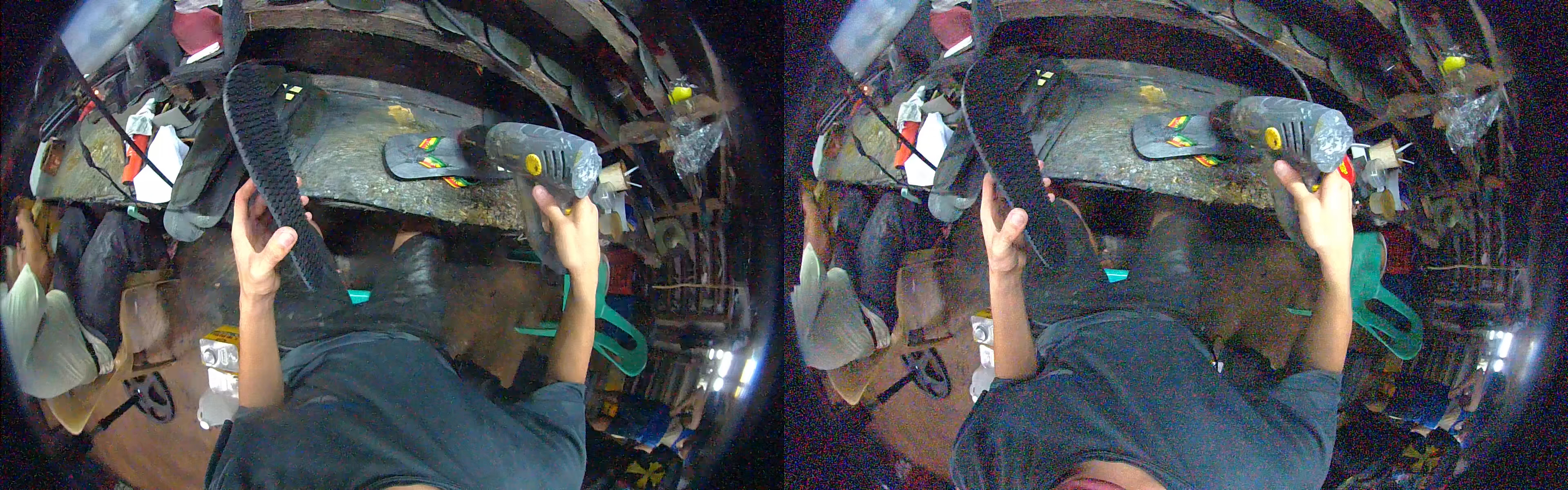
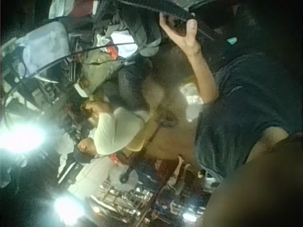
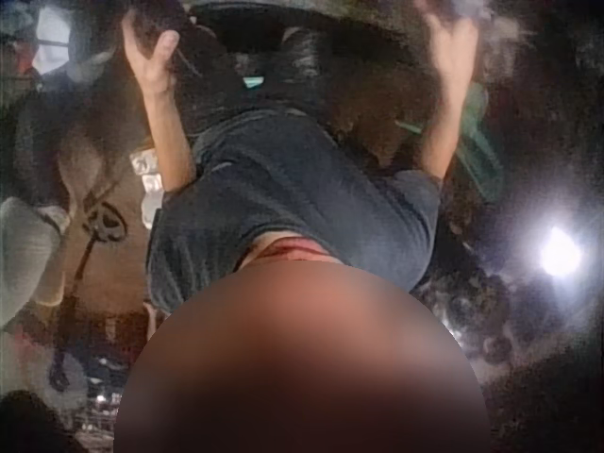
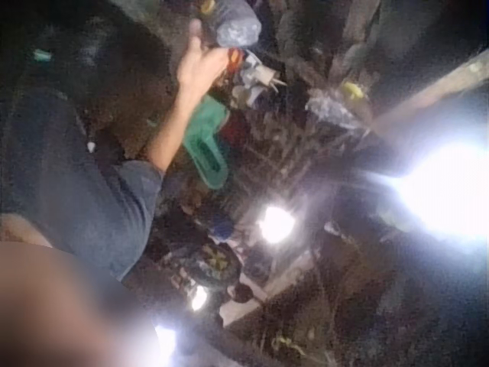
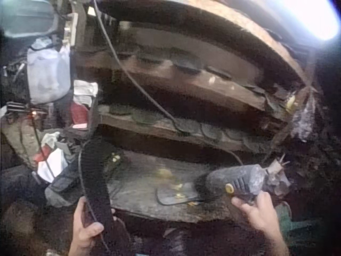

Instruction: The person uses a heat gun to warm the sole of a black flip-flop and then presses a replacement rubber sole onto it. They repeat this process on several slippers, flipping each one to align and bond the new sole before moving to the next item.

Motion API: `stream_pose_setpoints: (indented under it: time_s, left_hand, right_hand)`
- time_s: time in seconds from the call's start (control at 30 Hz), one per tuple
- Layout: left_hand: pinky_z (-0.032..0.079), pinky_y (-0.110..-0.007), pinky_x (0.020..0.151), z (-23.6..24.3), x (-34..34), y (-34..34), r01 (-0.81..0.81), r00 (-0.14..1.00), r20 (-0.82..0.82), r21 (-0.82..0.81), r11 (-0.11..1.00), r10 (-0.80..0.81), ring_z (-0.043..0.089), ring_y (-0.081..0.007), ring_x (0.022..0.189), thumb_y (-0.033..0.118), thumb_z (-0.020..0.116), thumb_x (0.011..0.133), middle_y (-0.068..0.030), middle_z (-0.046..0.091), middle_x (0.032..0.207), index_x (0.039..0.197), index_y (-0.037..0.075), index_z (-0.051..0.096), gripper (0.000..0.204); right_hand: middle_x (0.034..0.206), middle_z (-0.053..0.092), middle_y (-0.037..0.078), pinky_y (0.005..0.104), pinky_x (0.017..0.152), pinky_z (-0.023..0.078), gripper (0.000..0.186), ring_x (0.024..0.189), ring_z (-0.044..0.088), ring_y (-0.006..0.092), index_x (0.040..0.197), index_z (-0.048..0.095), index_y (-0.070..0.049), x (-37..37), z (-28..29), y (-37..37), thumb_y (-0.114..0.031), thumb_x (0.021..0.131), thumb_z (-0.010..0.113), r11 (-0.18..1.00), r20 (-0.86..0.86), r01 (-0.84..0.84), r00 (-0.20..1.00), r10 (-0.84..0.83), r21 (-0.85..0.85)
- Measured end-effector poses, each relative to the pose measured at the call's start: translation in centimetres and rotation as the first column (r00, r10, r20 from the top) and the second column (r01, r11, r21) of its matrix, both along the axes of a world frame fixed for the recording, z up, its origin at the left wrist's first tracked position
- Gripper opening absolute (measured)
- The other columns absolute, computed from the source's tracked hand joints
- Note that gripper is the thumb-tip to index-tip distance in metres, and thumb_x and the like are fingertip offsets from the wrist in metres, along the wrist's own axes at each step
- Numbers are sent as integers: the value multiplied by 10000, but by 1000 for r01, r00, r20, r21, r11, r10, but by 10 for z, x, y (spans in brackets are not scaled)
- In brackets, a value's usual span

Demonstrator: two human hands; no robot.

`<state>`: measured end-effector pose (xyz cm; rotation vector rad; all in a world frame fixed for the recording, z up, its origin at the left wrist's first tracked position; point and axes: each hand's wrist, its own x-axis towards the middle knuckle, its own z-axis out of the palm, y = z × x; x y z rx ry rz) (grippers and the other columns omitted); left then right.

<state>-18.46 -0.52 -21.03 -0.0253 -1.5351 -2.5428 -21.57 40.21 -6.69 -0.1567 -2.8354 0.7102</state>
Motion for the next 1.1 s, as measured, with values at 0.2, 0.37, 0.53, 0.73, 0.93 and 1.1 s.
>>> stream_pose_setpoints:
  time_s: [0.2,0.37,0.53,0.73,0.93,1.1]
  left_hand:
    - [602,-449,989,5,7,1,9,1000,3,21,1000,-9,663,-312,1193,312,914,739,-243,603,1396,1584,-9,307,1089]
    - [591,-453,1017,5,10,4,6,1000,11,2,1000,-6,660,-319,1213,315,926,730,-233,606,1401,1582,-7,317,1095]
    - [572,-448,1048,3,11,5,14,1000,1,-11,1000,-14,661,-310,1220,300,918,743,-218,622,1395,1577,-12,324,1071]
    - [556,-435,1049,1,5,7,52,998,-24,-42,998,-53,667,-287,1204,280,905,755,-211,635,1392,1576,-17,328,1047]
    - [556,-402,1006,-4,0,16,77,997,-12,-75,994,-78,668,-274,1195,276,921,751,-195,643,1370,1583,-15,332,1060]
    - [560,-396,977,-10,1,17,79,997,-15,-102,992,-81,670,-271,1194,253,939,745,-185,647,1355,1592,-4,340,1068]
  right_hand:
    - [726,655,21,308,607,451,281,633,581,108,1048,720,-6,-7,-4,-25,-267,955,769,987,60,-91,993,99,-131]
    - [788,708,38,317,607,484,368,622,602,114,1145,733,-10,-5,-6,-44,-312,944,792,979,104,-131,983,148,-157]
    - [836,740,65,323,629,512,433,631,628,127,1176,731,-9,2,-3,-55,-350,923,819,969,152,-176,967,203,-171]
    - [822,737,78,330,633,514,447,636,639,143,1162,726,4,21,11,-54,-347,904,826,977,154,-182,968,198,-113]
    - [853,738,90,336,638,507,436,654,626,153,1168,728,11,43,25,-25,-334,917,818,996,129,-92,988,90,14]
    - [893,754,96,337,657,513,397,684,633,147,1177,724,17,55,36,3,-293,940,797,997,43,31,998,-34,73]
